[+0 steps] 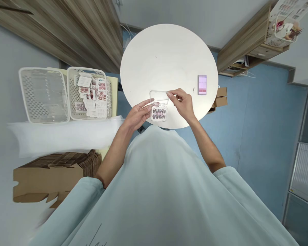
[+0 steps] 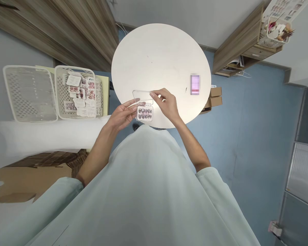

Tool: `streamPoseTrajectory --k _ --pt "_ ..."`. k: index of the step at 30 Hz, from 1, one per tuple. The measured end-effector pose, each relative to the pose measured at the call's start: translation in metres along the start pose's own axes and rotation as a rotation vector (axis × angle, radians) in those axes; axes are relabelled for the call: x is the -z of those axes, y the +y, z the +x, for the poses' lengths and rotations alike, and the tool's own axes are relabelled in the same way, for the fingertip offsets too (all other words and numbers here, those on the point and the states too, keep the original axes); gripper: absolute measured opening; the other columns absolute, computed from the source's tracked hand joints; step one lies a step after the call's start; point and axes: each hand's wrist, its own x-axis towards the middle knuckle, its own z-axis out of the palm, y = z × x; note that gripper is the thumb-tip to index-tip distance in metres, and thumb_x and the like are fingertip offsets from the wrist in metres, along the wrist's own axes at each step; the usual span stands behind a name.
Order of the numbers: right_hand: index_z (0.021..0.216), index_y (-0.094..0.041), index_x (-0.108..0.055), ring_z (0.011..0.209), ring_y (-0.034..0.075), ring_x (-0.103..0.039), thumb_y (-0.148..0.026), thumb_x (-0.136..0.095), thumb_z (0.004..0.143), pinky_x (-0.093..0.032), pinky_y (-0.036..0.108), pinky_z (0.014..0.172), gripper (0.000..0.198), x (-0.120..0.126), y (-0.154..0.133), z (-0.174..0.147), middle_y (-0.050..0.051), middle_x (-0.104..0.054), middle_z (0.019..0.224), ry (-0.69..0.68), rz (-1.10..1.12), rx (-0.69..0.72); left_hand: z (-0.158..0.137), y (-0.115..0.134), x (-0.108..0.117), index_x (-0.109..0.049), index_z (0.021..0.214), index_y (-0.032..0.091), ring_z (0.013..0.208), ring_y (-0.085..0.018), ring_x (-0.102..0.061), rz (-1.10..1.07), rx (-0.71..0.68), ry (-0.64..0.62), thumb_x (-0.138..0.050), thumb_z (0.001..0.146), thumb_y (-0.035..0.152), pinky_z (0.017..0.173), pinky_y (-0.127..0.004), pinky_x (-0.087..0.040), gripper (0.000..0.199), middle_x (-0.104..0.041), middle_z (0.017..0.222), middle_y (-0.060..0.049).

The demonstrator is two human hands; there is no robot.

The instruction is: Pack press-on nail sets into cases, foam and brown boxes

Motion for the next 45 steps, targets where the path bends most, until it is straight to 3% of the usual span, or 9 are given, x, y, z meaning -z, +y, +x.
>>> streamPoseTrajectory --k 7,12,18,23,28,30,33,36,45 --pt "0.122 -0.028 -0.087 0.08 0.017 -0.062 -0.073 -0.073 0.102 -0.054 0.032 0.069 0.051 0.016 -0.014 -0.047 0.006 -0.073 0.105 -0.155 0.022 0.005 -0.003 0.015 -0.011 -0.083 0.126 0.016 0.145 -0.038 -0.069 0.016 -0.044 0.002 -0.086 0.097 0.049 0.123 -0.052 -0.058 0.044 -0.077 0.147 -0.02" --pt "0.12 -0.027 -0.083 0.073 0.014 -0.058 -0.07 -0.078 0.098 -0.052 0.031 0.066 0.049 0.011 -0.002 -0.061 0.006 -0.073 0.108 -0.202 0.073 -0.032 -0.005 0.017 -0.015 -0.083 0.128 0.017 0.151 -0.041 -0.064 0.047 -0.058 -0.032 -0.097 0.085 0.043 0.127 -0.056 -0.054 0.052 -0.073 0.154 -0.019" --pt "0.117 -0.025 -0.072 0.065 0.011 -0.056 -0.072 -0.093 0.08 -0.051 0.029 0.064 0.063 0.007 0.005 -0.064 0.003 -0.076 0.104 -0.108 0.22 -0.222 -0.005 0.018 -0.018 -0.084 0.128 0.018 0.152 -0.042 -0.062 0.085 -0.077 -0.024 -0.099 0.081 0.045 0.126 -0.058 -0.054 0.056 -0.072 0.155 -0.018" --pt "0.096 -0.023 -0.074 0.056 0.013 -0.054 -0.079 -0.092 0.074 -0.039 0.028 0.051 0.063 -0.001 0.002 -0.064 -0.001 -0.068 0.071 -0.209 0.388 -0.439 -0.008 0.019 -0.023 -0.083 0.128 0.019 0.149 -0.041 -0.064 0.115 -0.075 -0.019 -0.1 0.08 0.047 0.124 -0.054 -0.056 0.058 -0.072 0.155 -0.019" --pt "0.088 -0.023 -0.072 0.054 0.01 -0.051 -0.077 -0.098 0.066 -0.029 0.026 0.046 0.064 -0.01 -0.001 -0.064 -0.001 -0.069 0.074 -0.219 0.489 -0.474 -0.019 0.017 -0.021 -0.072 0.149 0.024 0.153 -0.04 -0.06 0.204 -0.109 0.011 -0.094 0.087 0.053 0.122 -0.053 -0.055 0.072 -0.067 0.161 -0.019" --pt "0.087 -0.023 -0.071 0.054 0.01 -0.05 -0.077 -0.098 0.065 -0.028 0.026 0.046 0.064 -0.011 -0.001 -0.063 -0.001 -0.07 0.075 -0.214 0.493 -0.488 -0.026 0.014 -0.016 -0.066 0.157 0.025 0.148 -0.039 -0.064 0.299 -0.091 0.059 -0.092 0.088 0.056 0.119 -0.052 -0.056 0.081 -0.07 0.155 -0.019" --pt "0.086 -0.023 -0.07 0.053 0.01 -0.05 -0.077 -0.099 0.063 -0.027 0.026 0.046 0.065 -0.014 -0.001 -0.061 0.0 -0.072 0.077 -0.205 0.483 -0.507 -0.037 0.009 -0.008 -0.064 0.159 0.022 0.127 -0.036 -0.074 0.426 -0.025 0.113 -0.093 0.085 0.06 0.112 -0.049 -0.059 0.088 -0.081 0.131 -0.016" --pt "0.088 -0.023 -0.071 0.053 0.01 -0.051 -0.078 -0.099 0.061 -0.028 0.026 0.046 0.067 -0.018 -0.002 -0.059 0.001 -0.074 0.083 -0.21 0.475 -0.524 -0.045 0.003 -0.004 -0.064 0.158 0.02 0.112 -0.032 -0.077 0.44 -0.008 0.156 -0.094 0.084 0.062 0.105 -0.046 -0.06 0.091 -0.083 0.114 -0.012" --pt "0.09 -0.023 -0.073 0.054 0.009 -0.052 -0.078 -0.099 0.062 -0.031 0.026 0.046 0.067 -0.038 -0.001 -0.052 0.003 -0.078 0.088 -0.261 0.447 -0.537 -0.051 -0.001 0.011 -0.063 0.157 0.018 0.114 -0.033 -0.076 0.416 -0.038 0.235 -0.095 0.081 0.064 0.107 -0.046 -0.059 0.095 -0.083 0.113 -0.012"
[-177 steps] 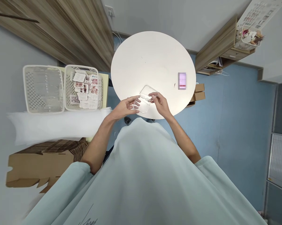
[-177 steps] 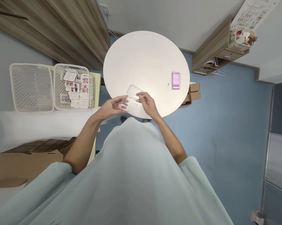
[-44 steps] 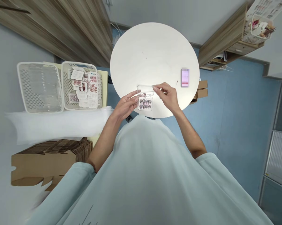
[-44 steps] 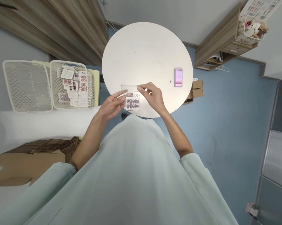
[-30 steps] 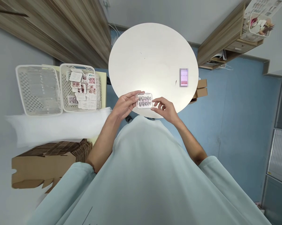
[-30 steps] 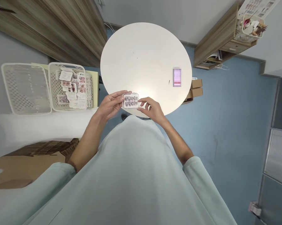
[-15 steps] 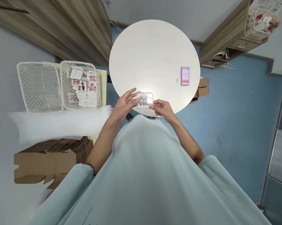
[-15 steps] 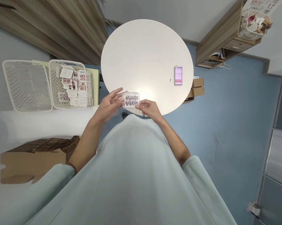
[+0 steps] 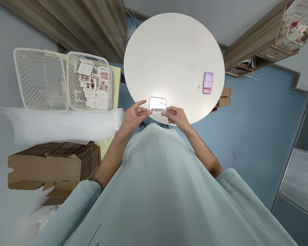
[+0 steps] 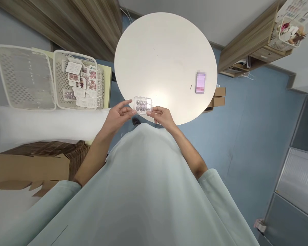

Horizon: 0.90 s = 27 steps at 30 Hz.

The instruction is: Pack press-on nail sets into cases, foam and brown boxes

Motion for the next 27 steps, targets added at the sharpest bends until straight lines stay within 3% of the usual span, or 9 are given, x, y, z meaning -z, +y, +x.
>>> streamPoseTrajectory --k 6,13,19,27 --pt "0.089 -0.023 -0.072 0.054 0.01 -0.054 -0.076 -0.1 0.063 -0.036 0.026 0.046 0.065 -0.017 0.006 0.018 0.004 -0.08 0.09 0.0 -0.034 0.001 0.008 -0.013 0.019 -0.065 0.154 0.015 0.113 -0.033 -0.076 -0.008 -0.008 0.039 -0.096 0.08 0.06 0.104 -0.047 -0.061 0.092 -0.083 0.108 -0.013" --pt "0.092 -0.022 -0.079 0.061 0.012 -0.063 -0.059 -0.092 0.085 -0.04 0.026 0.05 0.041 -0.038 0.038 0.069 0.004 -0.08 0.097 0.013 -0.112 0.023 0.048 -0.052 0.04 -0.075 0.135 0.019 0.098 -0.029 -0.074 0.101 -0.033 0.159 -0.093 0.083 0.052 0.098 -0.043 -0.058 0.064 -0.083 0.101 -0.009" --pt "0.086 -0.019 -0.076 0.06 0.01 -0.063 -0.035 -0.084 0.098 -0.045 0.025 0.06 0.021 -0.058 0.079 0.129 0.003 -0.08 0.093 0.171 -0.268 -0.146 0.103 -0.097 0.04 -0.08 0.12 0.017 0.119 -0.037 -0.073 0.414 0.091 0.248 -0.083 0.09 0.038 0.108 -0.045 -0.049 0.036 -0.084 0.111 -0.015" --pt "0.084 -0.019 -0.075 0.065 0.013 -0.069 -0.029 -0.077 0.104 -0.052 0.026 0.072 0.022 -0.075 0.11 0.163 0.001 -0.077 0.076 0.237 -0.508 -0.328 0.138 -0.128 0.037 -0.081 0.125 0.016 0.129 -0.037 -0.073 0.609 0.255 0.135 -0.076 0.09 0.024 0.113 -0.043 -0.051 0.036 -0.083 0.127 -0.016"
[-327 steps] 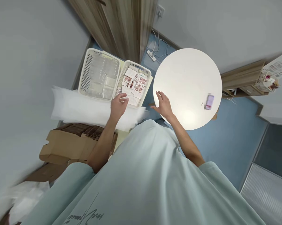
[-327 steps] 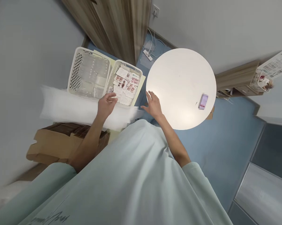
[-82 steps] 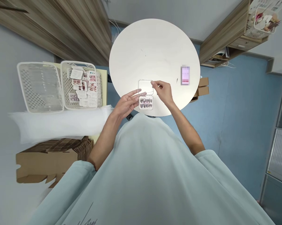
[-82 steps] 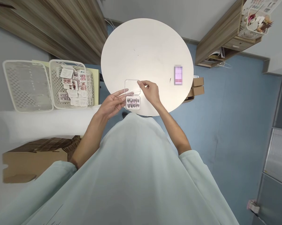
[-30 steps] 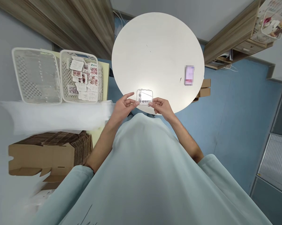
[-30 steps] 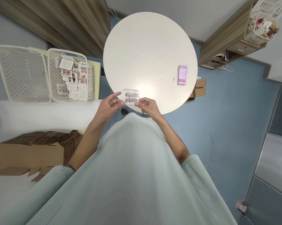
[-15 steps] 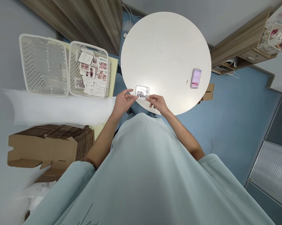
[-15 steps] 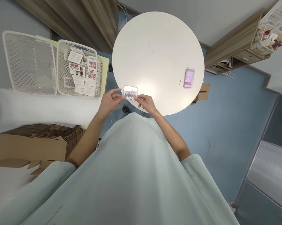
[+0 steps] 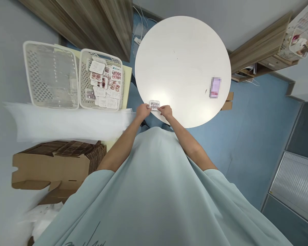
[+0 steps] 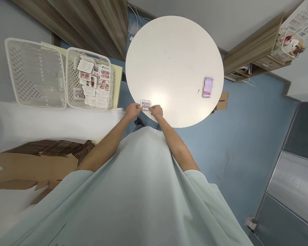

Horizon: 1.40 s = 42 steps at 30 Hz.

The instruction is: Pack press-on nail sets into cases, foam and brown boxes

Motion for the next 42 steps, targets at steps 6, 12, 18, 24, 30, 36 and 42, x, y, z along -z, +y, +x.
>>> streamPoseTrajectory --k 6,12,18,24,30,36,42 --pt "0.09 -0.019 -0.078 0.072 0.016 -0.077 -0.022 -0.07 0.105 -0.054 0.025 0.073 0.018 -0.011 0.003 0.003 0.002 -0.078 0.077 0.014 -0.047 -0.069 0.004 -0.001 0.0 -0.081 0.128 0.016 0.13 -0.034 -0.073 0.054 -0.001 -0.067 -0.071 0.09 0.02 0.113 -0.041 -0.055 0.04 -0.082 0.134 -0.016" --pt "0.103 -0.02 -0.081 0.079 0.018 -0.08 -0.024 -0.069 0.105 -0.06 0.029 0.083 0.012 -0.006 -0.002 -0.017 0.006 -0.085 0.104 0.044 -0.124 0.012 -0.015 -0.012 0.015 -0.08 0.13 0.015 0.136 -0.035 -0.072 -0.03 -0.089 -0.06 -0.066 0.095 0.024 0.119 -0.045 -0.053 0.039 -0.081 0.139 -0.016" --pt "0.122 -0.024 -0.08 0.112 0.025 -0.079 -0.035 -0.07 0.105 -0.059 0.037 0.103 0.023 -0.006 -0.027 -0.065 0.006 -0.085 0.12 0.06 -0.305 0.33 -0.07 -0.048 0.053 -0.079 0.134 0.02 0.114 -0.032 -0.08 -0.225 -0.149 0.015 -0.068 0.098 0.033 0.111 -0.044 -0.058 0.04 -0.083 0.134 -0.011" --pt "0.129 -0.023 -0.078 0.105 0.026 -0.077 -0.038 -0.065 0.108 -0.059 0.038 0.096 0.028 -0.055 -0.081 -0.111 0.007 -0.082 0.127 -0.12 -0.599 0.601 -0.125 -0.106 0.099 -0.079 0.134 0.022 0.1 -0.028 -0.081 -0.347 -0.083 0.216 -0.068 0.097 0.034 0.103 -0.042 -0.061 0.04 -0.084 0.132 -0.01" --pt "0.141 -0.023 -0.072 0.118 0.03 -0.075 -0.035 -0.057 0.114 -0.06 0.039 0.095 0.033 -0.146 -0.129 -0.133 0.01 -0.075 0.138 -0.343 -0.956 0.849 -0.165 -0.166 0.133 -0.076 0.136 0.019 0.1 -0.027 -0.081 -0.479 0.039 0.41 -0.066 0.099 0.035 0.1 -0.041 -0.062 0.042 -0.083 0.133 -0.013" --pt "0.151 -0.019 -0.062 0.122 0.034 -0.074 -0.032 -0.049 0.116 -0.061 0.046 0.103 0.039 -0.241 -0.155 -0.129 0.018 -0.062 0.155 -0.424 -1.245 0.927 -0.2 -0.199 0.142 -0.076 0.137 0.018 0.095 -0.025 -0.079 -0.623 0.111 0.568 -0.065 0.1 0.037 0.094 -0.04 -0.064 0.043 -0.083 0.132 -0.013" --pt "0.147 -0.011 -0.058 0.125 0.034 -0.075 -0.026 -0.053 0.114 -0.061 0.046 0.105 0.037 -0.297 -0.149 -0.11 0.026 -0.058 0.157 -0.362 -1.361 0.83 -0.219 -0.212 0.13 -0.076 0.135 0.02 0.096 -0.023 -0.078 -0.775 0.145 0.675 -0.065 0.1 0.036 0.095 -0.04 -0.064 0.04 -0.083 0.131 -0.013"
